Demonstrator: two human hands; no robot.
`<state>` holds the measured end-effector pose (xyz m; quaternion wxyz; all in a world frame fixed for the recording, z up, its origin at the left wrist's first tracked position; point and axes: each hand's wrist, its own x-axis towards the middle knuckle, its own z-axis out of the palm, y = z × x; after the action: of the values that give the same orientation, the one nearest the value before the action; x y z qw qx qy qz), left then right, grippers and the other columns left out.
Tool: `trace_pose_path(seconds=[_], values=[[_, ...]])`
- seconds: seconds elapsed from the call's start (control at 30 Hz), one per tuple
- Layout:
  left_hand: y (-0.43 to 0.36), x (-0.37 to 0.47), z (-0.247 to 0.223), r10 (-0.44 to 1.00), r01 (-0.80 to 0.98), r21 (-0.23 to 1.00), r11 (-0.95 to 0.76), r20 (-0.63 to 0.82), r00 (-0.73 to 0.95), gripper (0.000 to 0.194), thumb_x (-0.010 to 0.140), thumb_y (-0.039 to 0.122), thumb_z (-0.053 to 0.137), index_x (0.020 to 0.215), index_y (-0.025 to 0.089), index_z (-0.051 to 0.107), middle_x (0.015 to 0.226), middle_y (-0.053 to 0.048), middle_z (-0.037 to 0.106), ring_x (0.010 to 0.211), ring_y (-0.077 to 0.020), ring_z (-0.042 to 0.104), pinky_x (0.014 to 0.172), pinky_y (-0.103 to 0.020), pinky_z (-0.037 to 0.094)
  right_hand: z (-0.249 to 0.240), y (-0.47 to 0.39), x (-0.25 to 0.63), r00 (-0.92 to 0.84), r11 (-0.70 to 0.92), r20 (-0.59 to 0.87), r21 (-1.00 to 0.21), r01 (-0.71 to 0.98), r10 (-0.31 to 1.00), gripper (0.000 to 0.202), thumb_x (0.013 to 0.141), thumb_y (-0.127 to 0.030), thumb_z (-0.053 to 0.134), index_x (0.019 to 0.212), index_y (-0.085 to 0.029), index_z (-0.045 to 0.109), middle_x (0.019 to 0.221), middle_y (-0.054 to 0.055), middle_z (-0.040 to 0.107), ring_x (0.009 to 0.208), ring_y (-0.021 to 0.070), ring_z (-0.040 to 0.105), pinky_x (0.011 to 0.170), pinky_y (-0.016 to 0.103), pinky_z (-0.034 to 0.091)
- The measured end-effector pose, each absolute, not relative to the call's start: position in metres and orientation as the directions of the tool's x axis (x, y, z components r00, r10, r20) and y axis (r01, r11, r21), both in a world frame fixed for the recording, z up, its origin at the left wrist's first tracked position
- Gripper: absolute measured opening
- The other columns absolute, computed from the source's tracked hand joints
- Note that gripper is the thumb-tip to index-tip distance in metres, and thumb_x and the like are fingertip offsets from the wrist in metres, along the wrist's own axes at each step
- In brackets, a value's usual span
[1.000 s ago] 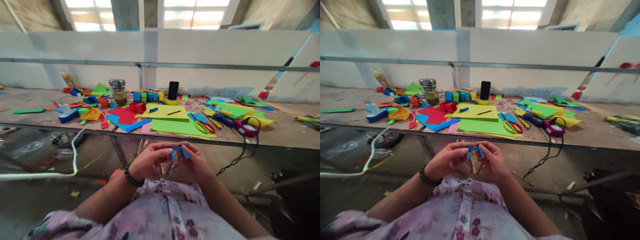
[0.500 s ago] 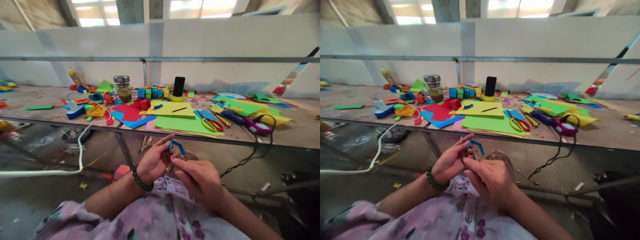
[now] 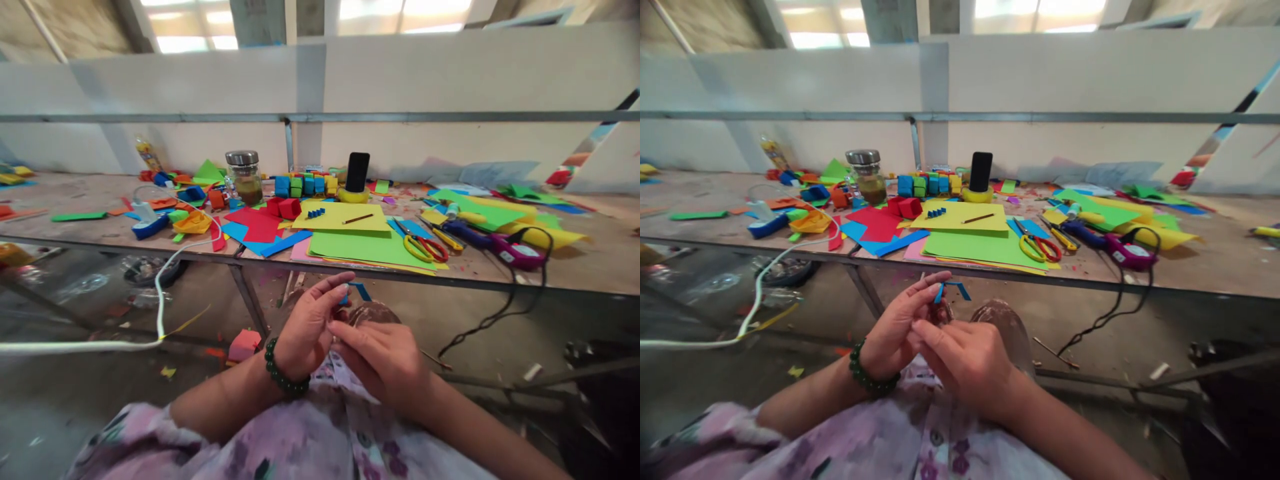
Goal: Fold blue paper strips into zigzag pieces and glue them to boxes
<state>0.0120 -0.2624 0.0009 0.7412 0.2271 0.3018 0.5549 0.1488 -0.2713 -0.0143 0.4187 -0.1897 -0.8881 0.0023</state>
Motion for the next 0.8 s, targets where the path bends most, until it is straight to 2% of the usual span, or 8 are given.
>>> trace_pose_path(seconds=[0.13, 0.3, 0.53, 0.8], values=[[-0.2649, 0.0131, 0.004, 0.966, -0.684, 0.682, 0.259, -0.183, 0.183, 0.035, 0.068, 0.018, 0.075, 0.102, 0.016, 0.069, 0.074, 0.0, 0.061, 0.063, -0.0056, 0.055, 0.059, -0.015, 0.041, -0.0104, -0.2702, 0.1495, -0.505, 0.885, 0.751, -0.229, 0.406, 0.426, 0.033, 0.088, -0.013, 0.05, 0.121, -0.013, 0.055, 0.08, 0.007, 0.07, 0.068, 0.0129, 0.065, 0.06, 0.022, 0.051], [-0.2657, 0.0132, 0.0038, 0.966, -0.662, 0.703, 0.258, -0.173, 0.192, 0.034, 0.07, 0.018, 0.074, 0.103, 0.015, 0.069, 0.071, 0.001, 0.06, 0.063, -0.0046, 0.054, 0.058, -0.014, 0.04, -0.0112, -0.2715, 0.1484, -0.518, 0.901, 0.758, -0.216, 0.375, 0.397, 0.022, 0.087, -0.01, 0.052, 0.107, -0.012, 0.062, 0.072, 0.005, 0.066, 0.061, 0.0115, 0.061, 0.054, 0.02, 0.047], [-0.2684, 0.0131, 0.0022, 0.959, -0.694, 0.664, 0.28, -0.161, 0.233, 0.033, 0.072, 0.018, 0.072, 0.104, 0.014, 0.068, 0.075, 0.001, 0.062, 0.064, -0.0049, 0.055, 0.058, -0.014, 0.04, -0.0109, -0.2717, 0.15, -0.482, 0.903, 0.793, -0.191, 0.384, 0.373, 0.037, 0.086, -0.008, 0.053, 0.123, -0.014, 0.055, 0.076, 0.005, 0.067, 0.065, 0.0116, 0.061, 0.058, 0.021, 0.049], [-0.2682, 0.014, 0.0047, 0.939, -0.718, 0.609, 0.337, -0.166, 0.3, 0.028, 0.075, 0.017, 0.07, 0.102, 0.013, 0.069, 0.07, 0.0, 0.065, 0.062, -0.0057, 0.058, 0.058, -0.014, 0.042, -0.0144, -0.2713, 0.1495, -0.501, 0.91, 0.784, -0.192, 0.368, 0.368, 0.028, 0.086, -0.009, 0.051, 0.113, -0.014, 0.06, 0.071, 0.004, 0.065, 0.062, 0.0111, 0.06, 0.055, 0.021, 0.048]])
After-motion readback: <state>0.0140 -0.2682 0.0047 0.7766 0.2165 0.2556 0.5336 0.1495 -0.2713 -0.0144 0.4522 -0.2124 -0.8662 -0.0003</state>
